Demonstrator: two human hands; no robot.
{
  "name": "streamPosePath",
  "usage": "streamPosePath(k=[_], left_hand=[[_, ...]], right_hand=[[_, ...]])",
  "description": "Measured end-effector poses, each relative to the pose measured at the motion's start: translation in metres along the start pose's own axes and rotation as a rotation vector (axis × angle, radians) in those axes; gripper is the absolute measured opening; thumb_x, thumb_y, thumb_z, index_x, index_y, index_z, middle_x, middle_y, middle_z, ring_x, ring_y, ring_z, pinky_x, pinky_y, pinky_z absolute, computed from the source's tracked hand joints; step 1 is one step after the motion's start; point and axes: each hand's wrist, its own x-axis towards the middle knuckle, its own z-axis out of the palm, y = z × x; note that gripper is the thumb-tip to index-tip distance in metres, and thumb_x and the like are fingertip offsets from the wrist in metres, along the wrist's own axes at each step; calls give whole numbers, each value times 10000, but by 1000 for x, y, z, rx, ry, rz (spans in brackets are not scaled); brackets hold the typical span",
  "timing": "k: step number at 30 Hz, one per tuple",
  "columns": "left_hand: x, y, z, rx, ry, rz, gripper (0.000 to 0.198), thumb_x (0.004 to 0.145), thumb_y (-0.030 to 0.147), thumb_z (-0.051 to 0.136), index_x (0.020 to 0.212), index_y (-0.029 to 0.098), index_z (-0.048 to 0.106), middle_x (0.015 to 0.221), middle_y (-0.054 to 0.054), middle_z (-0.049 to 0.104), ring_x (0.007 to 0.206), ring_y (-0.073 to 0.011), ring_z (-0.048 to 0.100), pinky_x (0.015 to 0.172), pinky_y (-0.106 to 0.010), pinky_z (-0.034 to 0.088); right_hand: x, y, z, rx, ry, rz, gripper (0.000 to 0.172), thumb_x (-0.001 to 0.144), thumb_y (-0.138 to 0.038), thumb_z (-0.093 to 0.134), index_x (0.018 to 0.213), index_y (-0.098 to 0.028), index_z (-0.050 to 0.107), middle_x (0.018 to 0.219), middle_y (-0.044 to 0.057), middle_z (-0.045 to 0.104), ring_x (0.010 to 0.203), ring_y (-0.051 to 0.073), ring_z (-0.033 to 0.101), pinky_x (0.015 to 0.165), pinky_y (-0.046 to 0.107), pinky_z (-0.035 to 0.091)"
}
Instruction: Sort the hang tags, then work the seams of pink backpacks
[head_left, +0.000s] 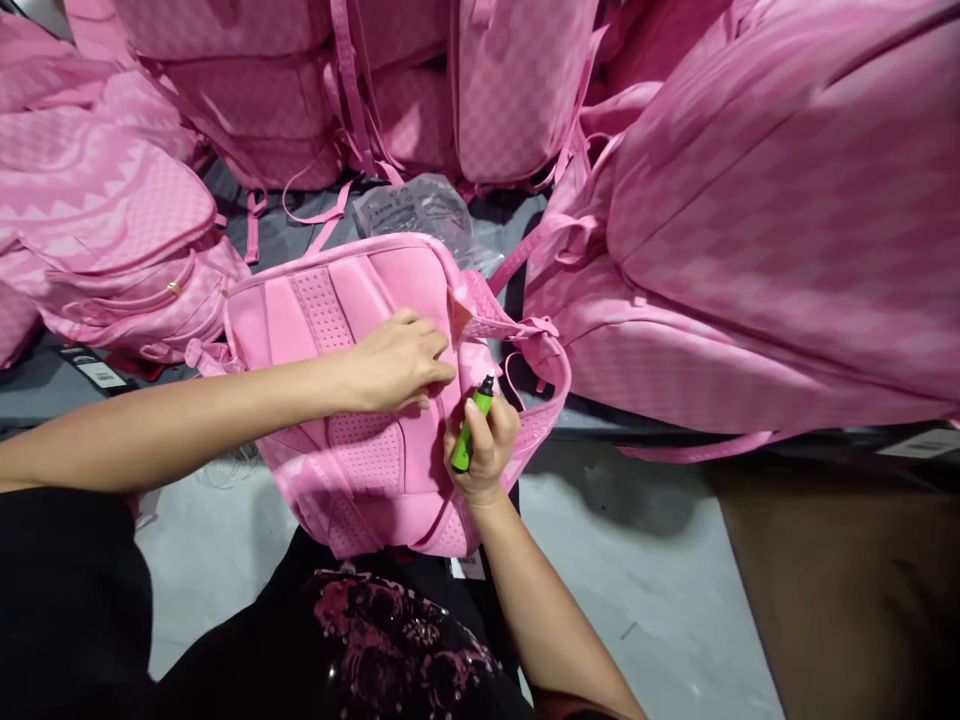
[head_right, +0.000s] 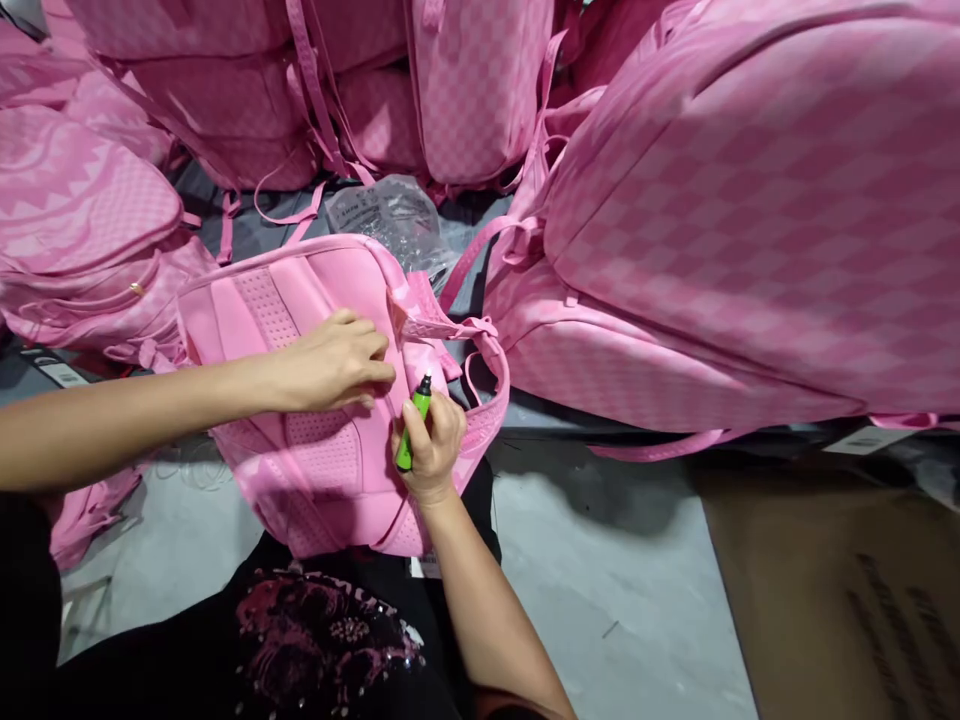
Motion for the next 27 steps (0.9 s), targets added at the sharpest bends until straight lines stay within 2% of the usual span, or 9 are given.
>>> streamPosePath(k=[5,9,12,15,18,20,22,25,27], left_hand=[[6,-11,10,57,17,22,389,868,575,674,815,190,687,808,-63,636,810,-219,522,802,-394,318],[4,-22,15,59,63,101,275,898,467,666,835,201,689,848,-59,647,865,-225,520,860,-413,321],[3,-23,15,-11,27,95,177,837,380,735,860,210,692,908,-52,654,910,-227,520,885,-414,321],[6,-17,17,-16,-6,52,272,813,463,746,865,202,692,946,-71,649,967,-256,523,941,-451,335],[8,-18,19,27,-41,90,379,866,579,644,852,204,689,939,-71,637,1018,-277,526,1030,-507,334],[6,-30,15,52,-54,149,407,888,606,598,851,211,690,937,-57,625,1057,-279,530,1100,-540,304],[-2,-53,5,95,-29,167,424,889,617,594,862,207,695,944,-48,612,1115,-283,522,1160,-576,240],[-18,-96,-19,170,17,106,523,912,652,536,920,157,703,1014,-65,610,1231,-290,453,1179,-631,155],[-28,-113,-33,169,7,33,595,950,655,454,989,111,691,1083,-85,606,1294,-284,392,1164,-655,134]], right_hand=[[3,0,2,-22,-15,-1,678,898,-163,597,1505,-348,358,1276,109,558,1191,244,583,932,420,529],[3,1,5,-43,-25,-20,664,905,-167,599,1504,-329,361,1254,113,557,1193,240,585,952,417,522],[3,0,6,-73,-34,0,646,920,-191,575,1499,-359,342,1273,108,561,1186,243,598,939,423,522],[1,0,7,-102,-39,-4,638,915,-196,586,1485,-362,352,1271,109,577,1185,249,612,934,434,528],[-6,0,7,-114,-68,-30,617,911,-172,601,1460,-346,379,1294,114,584,1244,254,603,993,464,512],[-12,1,7,-125,-113,-43,567,925,-175,581,1433,-349,401,1326,109,583,1293,261,588,1049,506,481],[-18,2,7,-136,-148,-41,533,927,-178,570,1406,-358,421,1350,98,581,1330,270,571,1088,545,447],[-22,3,9,-110,-153,-17,548,904,-159,588,1393,-360,445,1387,90,576,1374,274,540,1130,561,400],[-21,2,10,-80,-136,-10,553,902,-147,593,1394,-362,460,1401,85,576,1386,266,531,1141,551,388]])
